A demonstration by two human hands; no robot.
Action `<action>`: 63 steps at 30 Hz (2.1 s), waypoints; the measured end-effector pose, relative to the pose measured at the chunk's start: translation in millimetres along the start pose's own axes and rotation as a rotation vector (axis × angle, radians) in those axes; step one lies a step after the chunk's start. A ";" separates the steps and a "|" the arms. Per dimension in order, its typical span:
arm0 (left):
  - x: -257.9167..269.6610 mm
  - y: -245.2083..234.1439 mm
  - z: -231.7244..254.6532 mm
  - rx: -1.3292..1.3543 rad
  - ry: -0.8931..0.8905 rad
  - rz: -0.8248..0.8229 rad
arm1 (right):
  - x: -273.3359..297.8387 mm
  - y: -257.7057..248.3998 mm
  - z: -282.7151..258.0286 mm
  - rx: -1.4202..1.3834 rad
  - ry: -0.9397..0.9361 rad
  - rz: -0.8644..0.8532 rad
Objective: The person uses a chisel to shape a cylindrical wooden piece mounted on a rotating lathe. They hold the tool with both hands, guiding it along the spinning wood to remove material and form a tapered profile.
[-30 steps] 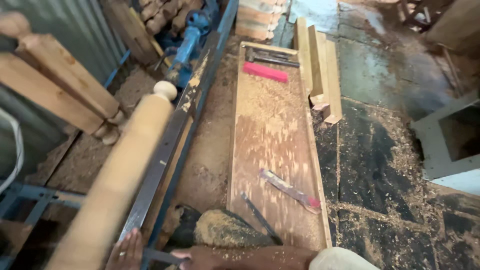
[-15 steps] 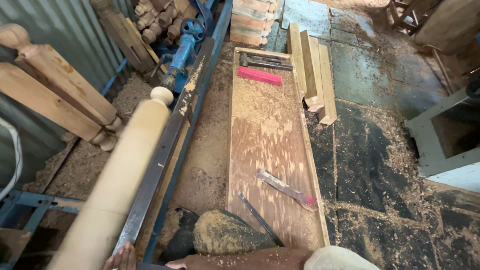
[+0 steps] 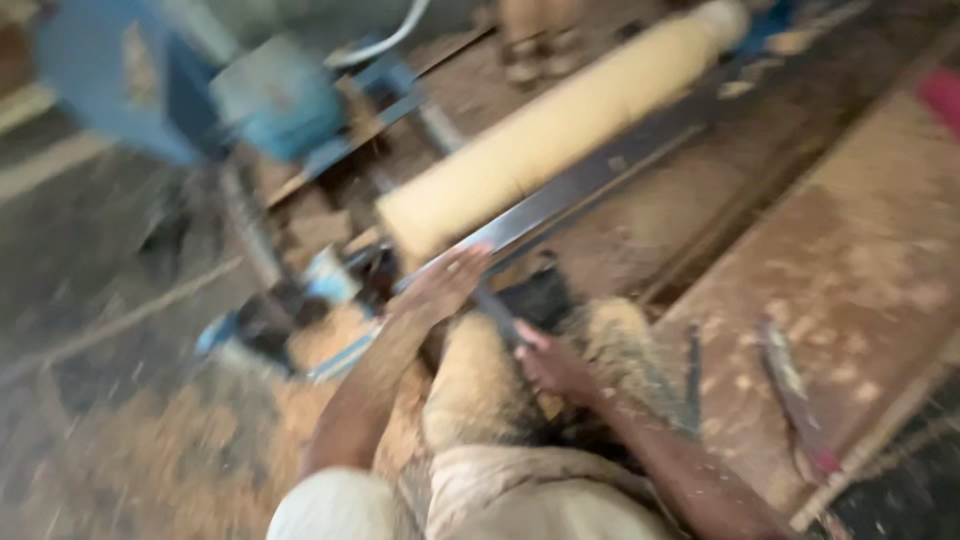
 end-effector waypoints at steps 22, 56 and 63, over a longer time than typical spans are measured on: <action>18.1 63.6 -50.8 1.884 -0.573 0.456 | 5.0 -12.7 -30.6 0.090 0.213 -0.109; 19.6 58.5 -28.7 1.786 -0.710 0.248 | 3.6 -26.4 -38.7 0.133 0.268 -0.090; 22.4 72.6 -43.3 2.065 -0.547 0.267 | 10.8 20.9 -17.7 -0.220 0.222 0.086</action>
Point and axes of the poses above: each hand's wrist, its own x-axis away from the middle knuckle, its own y-axis out of the palm, z = x × y, the point moved 10 cm from there along -x, towards the middle knuckle, and after that the axes turned 7 degrees about x, right-handed, at the moved point
